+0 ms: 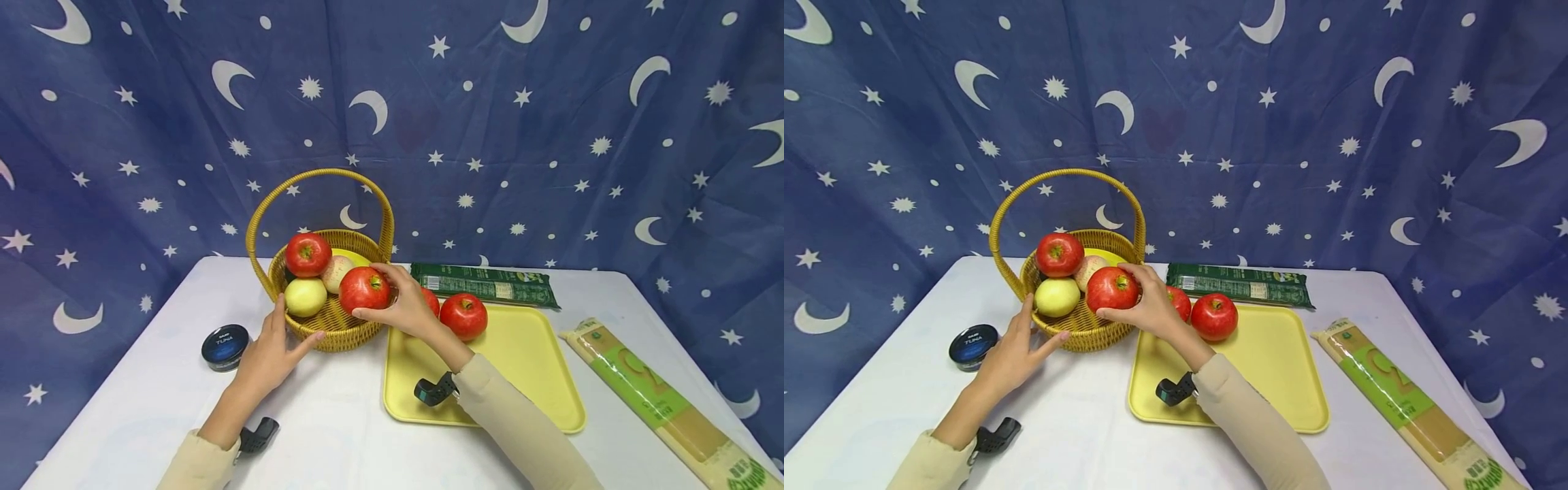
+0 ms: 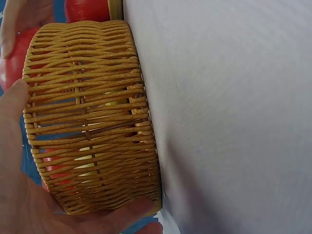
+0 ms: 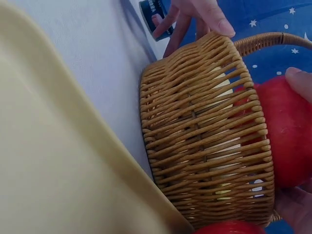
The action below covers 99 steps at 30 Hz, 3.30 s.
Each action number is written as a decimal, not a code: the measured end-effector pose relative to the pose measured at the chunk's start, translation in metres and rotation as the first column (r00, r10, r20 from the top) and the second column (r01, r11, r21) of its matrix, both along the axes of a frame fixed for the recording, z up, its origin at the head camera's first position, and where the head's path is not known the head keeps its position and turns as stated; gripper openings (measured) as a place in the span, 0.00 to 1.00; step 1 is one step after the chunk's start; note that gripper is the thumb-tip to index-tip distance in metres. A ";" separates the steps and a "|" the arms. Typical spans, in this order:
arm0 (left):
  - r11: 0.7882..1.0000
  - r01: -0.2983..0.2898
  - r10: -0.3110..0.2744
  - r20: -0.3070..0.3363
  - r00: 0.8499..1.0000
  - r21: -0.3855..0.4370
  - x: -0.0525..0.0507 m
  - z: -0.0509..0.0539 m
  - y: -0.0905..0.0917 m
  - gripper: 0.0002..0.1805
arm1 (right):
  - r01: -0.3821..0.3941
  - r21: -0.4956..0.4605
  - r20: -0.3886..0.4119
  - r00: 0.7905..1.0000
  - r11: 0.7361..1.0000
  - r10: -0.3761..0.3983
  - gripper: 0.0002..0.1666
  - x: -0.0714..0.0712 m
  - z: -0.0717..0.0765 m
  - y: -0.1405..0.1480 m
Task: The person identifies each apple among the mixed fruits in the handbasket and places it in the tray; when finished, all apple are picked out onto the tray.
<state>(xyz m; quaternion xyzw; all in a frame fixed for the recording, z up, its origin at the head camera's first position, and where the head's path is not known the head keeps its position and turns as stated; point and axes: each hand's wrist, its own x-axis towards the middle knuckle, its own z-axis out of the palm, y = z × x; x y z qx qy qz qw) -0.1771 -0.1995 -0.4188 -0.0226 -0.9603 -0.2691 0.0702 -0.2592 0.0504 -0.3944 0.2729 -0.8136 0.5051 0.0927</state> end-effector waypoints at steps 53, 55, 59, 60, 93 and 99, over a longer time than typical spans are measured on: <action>1.000 -0.002 0.001 0.009 1.000 0.001 0.002 0.000 -0.001 0.59 | 0.017 -0.033 0.077 0.997 0.999 -0.015 0.46 0.054 -0.015 0.074; 1.000 0.000 0.000 0.005 1.000 0.002 0.002 0.000 0.000 0.59 | 0.003 -0.030 0.081 0.997 1.000 -0.001 0.47 0.056 -0.017 0.076; 1.000 0.001 -0.001 -0.002 1.000 0.002 0.001 -0.001 0.000 0.58 | -0.021 -0.014 0.085 0.996 1.000 0.022 0.47 0.058 -0.020 0.080; 1.000 0.002 -0.002 -0.004 1.000 0.003 0.001 -0.001 0.001 0.58 | -0.025 -0.010 0.084 0.996 1.000 0.026 0.47 0.059 -0.021 0.081; 1.000 0.000 0.000 0.011 1.000 -0.003 0.000 -0.002 0.000 0.59 | -0.167 0.276 0.065 0.986 0.947 0.155 0.46 0.066 -0.031 0.094; 1.000 0.001 -0.001 0.016 1.000 -0.007 0.000 -0.001 -0.001 0.59 | -0.168 0.295 0.075 0.986 0.941 0.152 0.47 0.066 -0.029 0.094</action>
